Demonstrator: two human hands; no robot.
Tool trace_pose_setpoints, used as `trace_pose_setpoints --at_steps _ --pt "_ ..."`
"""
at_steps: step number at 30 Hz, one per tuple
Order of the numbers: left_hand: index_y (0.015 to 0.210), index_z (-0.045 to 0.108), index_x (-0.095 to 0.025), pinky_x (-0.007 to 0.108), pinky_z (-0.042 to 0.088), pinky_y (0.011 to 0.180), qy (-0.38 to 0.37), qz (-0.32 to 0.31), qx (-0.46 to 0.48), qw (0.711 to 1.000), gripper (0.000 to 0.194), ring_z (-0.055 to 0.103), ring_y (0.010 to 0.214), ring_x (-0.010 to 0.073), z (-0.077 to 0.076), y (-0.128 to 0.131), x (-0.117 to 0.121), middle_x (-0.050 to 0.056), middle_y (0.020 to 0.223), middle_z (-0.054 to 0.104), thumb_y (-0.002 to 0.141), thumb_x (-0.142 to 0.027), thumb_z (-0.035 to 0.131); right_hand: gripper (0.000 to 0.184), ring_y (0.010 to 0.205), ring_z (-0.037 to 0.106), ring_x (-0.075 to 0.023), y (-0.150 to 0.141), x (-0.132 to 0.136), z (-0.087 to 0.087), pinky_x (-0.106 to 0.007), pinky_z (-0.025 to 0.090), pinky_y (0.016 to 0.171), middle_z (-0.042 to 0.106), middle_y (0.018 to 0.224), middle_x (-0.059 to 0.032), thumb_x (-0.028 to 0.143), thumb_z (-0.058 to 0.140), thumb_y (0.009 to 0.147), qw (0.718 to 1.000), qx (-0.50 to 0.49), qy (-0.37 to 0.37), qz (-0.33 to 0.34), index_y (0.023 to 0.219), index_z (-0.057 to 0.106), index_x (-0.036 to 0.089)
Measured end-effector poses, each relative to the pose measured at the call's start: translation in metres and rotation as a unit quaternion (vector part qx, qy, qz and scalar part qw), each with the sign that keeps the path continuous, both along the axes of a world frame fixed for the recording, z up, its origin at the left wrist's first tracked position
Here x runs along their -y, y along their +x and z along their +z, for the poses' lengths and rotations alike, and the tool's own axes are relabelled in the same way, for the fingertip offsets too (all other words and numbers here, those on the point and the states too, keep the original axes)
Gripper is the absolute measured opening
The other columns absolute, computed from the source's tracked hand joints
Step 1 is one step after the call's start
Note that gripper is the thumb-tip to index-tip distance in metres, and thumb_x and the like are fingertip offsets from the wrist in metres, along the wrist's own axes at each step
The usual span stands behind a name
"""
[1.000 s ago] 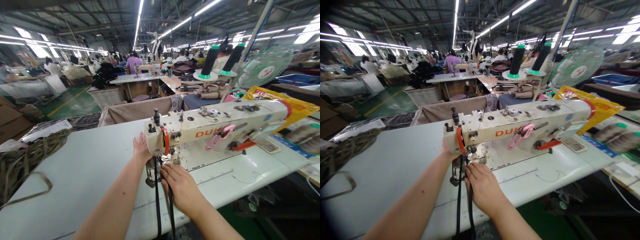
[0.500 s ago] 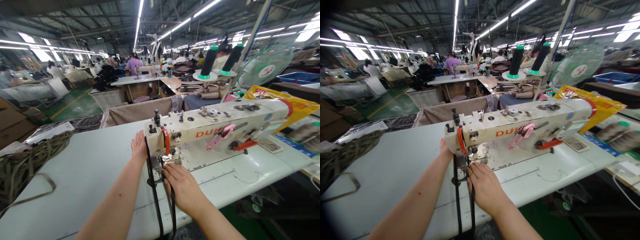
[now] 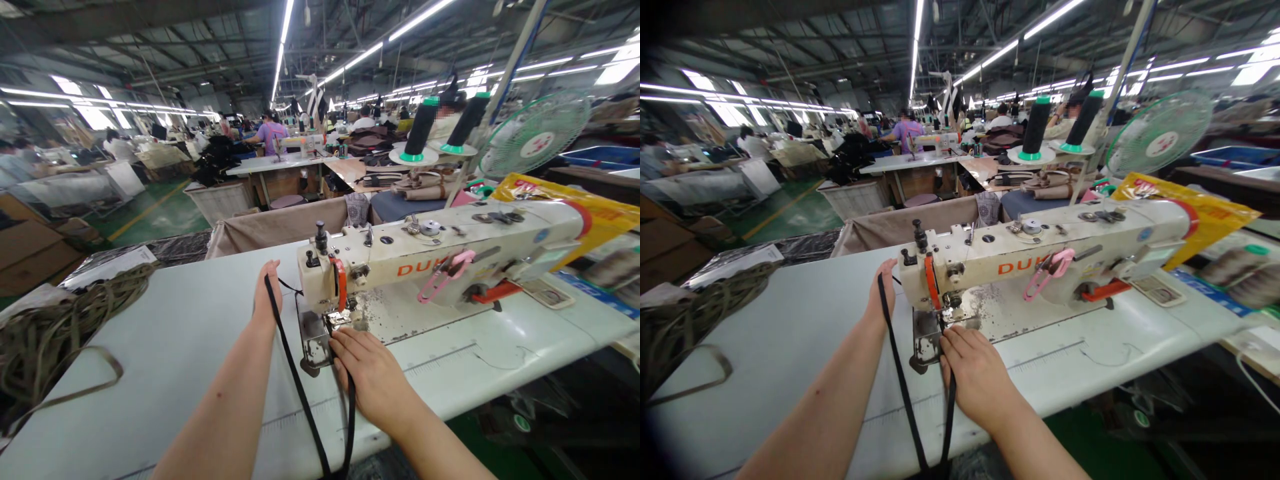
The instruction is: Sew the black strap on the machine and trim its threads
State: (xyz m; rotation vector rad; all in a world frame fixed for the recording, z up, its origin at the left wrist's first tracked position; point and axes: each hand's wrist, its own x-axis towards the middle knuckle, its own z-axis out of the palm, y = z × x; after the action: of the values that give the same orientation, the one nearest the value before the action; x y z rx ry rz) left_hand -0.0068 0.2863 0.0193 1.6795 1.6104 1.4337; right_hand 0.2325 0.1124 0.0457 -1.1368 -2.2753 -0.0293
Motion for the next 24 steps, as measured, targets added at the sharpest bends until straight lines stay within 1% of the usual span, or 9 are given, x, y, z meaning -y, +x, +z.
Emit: trace_pose_setpoints --at_steps 4,9,13,17,20,24 --pt "0.142 0.063 -0.012 0.047 0.032 0.128 0.026 0.022 0.035 0.999 0.069 0.050 0.146 0.0315 0.009 -0.013 0.000 0.018 0.150 0.061 0.109 -0.058 0.023 0.032 0.125 0.068 -0.0282 0.000 0.001 0.001 -0.048 0.059 0.106 0.074 0.133 -0.0117 0.020 0.055 0.104 1.000 0.005 -0.002 -0.005 0.130 0.072 0.016" --pt "0.146 0.063 -0.019 0.048 0.030 0.130 0.021 0.030 0.069 0.997 0.073 0.049 0.148 0.0304 0.016 -0.027 -0.001 0.014 0.150 0.062 0.106 -0.067 0.023 0.032 0.125 0.068 -0.0290 0.000 0.001 0.000 -0.048 0.059 0.106 0.074 0.133 -0.0112 0.021 0.054 0.104 1.000 0.011 0.006 -0.010 0.130 0.072 0.016" --pt "0.143 0.066 -0.020 0.050 0.029 0.130 0.019 0.044 0.087 0.995 0.075 0.050 0.147 0.0316 0.026 -0.038 0.003 0.013 0.150 0.062 0.106 -0.070 0.023 0.033 0.126 0.068 -0.0292 0.001 0.000 -0.001 -0.048 0.059 0.105 0.074 0.134 -0.0116 0.021 0.054 0.105 1.000 0.016 0.009 -0.007 0.132 0.071 0.015" --pt "0.141 0.068 -0.020 0.050 0.032 0.129 0.015 0.055 0.113 0.992 0.078 0.052 0.145 0.0317 0.036 -0.045 0.006 0.013 0.147 0.065 0.105 -0.072 0.022 0.033 0.126 0.068 -0.0296 0.001 0.000 -0.001 -0.049 0.059 0.105 0.074 0.134 -0.0115 0.021 0.054 0.105 1.000 0.018 0.009 -0.007 0.131 0.072 0.015" --pt "0.142 0.066 -0.019 0.050 0.036 0.126 0.012 0.062 0.135 0.989 0.079 0.053 0.144 0.0325 0.043 -0.050 0.008 0.015 0.149 0.063 0.105 -0.072 0.021 0.033 0.125 0.068 -0.0294 0.001 0.000 0.000 -0.048 0.059 0.105 0.074 0.134 -0.0110 0.021 0.053 0.105 1.000 0.017 0.009 -0.007 0.131 0.072 0.015" --pt "0.141 0.067 -0.020 0.049 0.039 0.124 0.021 0.078 0.160 0.984 0.079 0.055 0.143 0.0331 0.050 -0.059 0.010 0.014 0.152 0.060 0.103 -0.075 0.024 0.032 0.125 0.068 -0.0287 0.000 0.001 0.000 -0.048 0.059 0.105 0.074 0.134 -0.0113 0.021 0.054 0.105 1.000 0.016 0.010 -0.008 0.130 0.072 0.015"
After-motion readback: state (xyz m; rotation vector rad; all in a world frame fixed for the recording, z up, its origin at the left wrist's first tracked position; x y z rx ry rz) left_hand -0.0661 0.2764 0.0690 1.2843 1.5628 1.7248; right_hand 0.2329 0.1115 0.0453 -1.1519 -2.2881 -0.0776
